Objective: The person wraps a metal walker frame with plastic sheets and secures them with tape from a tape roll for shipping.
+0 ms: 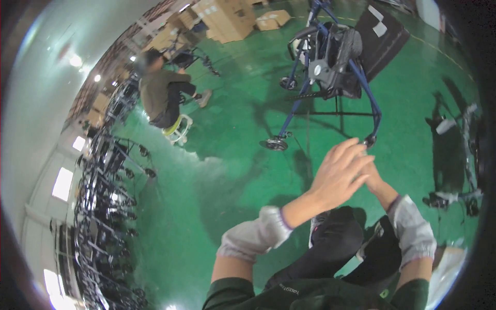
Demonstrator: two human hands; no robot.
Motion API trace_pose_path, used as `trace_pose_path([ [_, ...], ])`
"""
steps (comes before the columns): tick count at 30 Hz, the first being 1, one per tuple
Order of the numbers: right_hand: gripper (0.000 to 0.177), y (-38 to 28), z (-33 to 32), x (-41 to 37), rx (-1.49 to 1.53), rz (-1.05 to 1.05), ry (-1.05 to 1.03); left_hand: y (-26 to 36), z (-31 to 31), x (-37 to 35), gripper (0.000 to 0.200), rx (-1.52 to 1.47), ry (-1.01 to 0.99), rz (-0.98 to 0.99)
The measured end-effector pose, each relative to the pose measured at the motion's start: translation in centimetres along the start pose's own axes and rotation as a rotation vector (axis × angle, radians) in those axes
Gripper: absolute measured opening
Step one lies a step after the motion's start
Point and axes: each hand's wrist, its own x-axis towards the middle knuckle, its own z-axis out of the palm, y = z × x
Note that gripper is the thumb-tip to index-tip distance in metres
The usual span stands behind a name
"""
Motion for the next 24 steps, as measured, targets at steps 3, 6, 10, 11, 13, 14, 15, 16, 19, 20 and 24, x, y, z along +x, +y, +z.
trace_pose_path([
  [3,0.050,-0.2,3.4,-1.9,0.035,-0.071,-0.235,-0.9,-1.7,-4.8,0.028,-0.015,-0.053,-0.078],
  [6,0.052,-1.5,3.9,-6.1,0.016,-0.051,-0.369,-3.6,-3.0,-8.7,0.022,0.011,-0.015,-0.129],
  [10,0.051,-1.8,1.4,-11.8,-0.129,-0.007,-0.195,-6.9,-1.7,-11.7,0.022,-0.047,0.008,-0.228],
  [11,0.050,-1.8,0.9,-12.8,-0.191,-0.024,-0.131,-8.4,-0.3,-12.2,0.021,-0.064,0.009,-0.271],
  [13,0.048,-2.0,1.0,-15.0,-0.280,-0.042,-0.032,-11.2,2.1,-13.7,0.018,-0.092,0.002,-0.333],
  [14,0.043,-2.3,0.9,-16.1,-0.234,-0.087,-0.020,-12.0,3.3,-14.1,0.017,-0.091,-0.008,-0.354],
  [15,0.039,-2.5,1.0,-17.0,-0.189,-0.135,-0.005,-13.1,4.5,-14.4,0.016,-0.089,-0.018,-0.373],
  [16,0.037,-2.3,0.4,-18.0,-0.170,-0.161,0.010,-14.0,5.1,-14.7,0.015,-0.090,-0.020,-0.374],
  [19,0.047,-0.4,-3.3,-21.1,-0.215,-0.188,0.137,-16.2,6.6,-15.2,0.017,-0.162,-0.066,-0.386],
  [20,0.043,-1.3,-4.4,-22.0,-0.185,-0.073,0.197,-16.6,6.4,-15.3,0.019,-0.177,-0.101,-0.422],
  [24,0.046,0.5,-12.5,-24.8,-0.251,-0.079,0.690,-17.4,6.2,-15.3,0.023,-0.212,-0.182,-0.464],
])
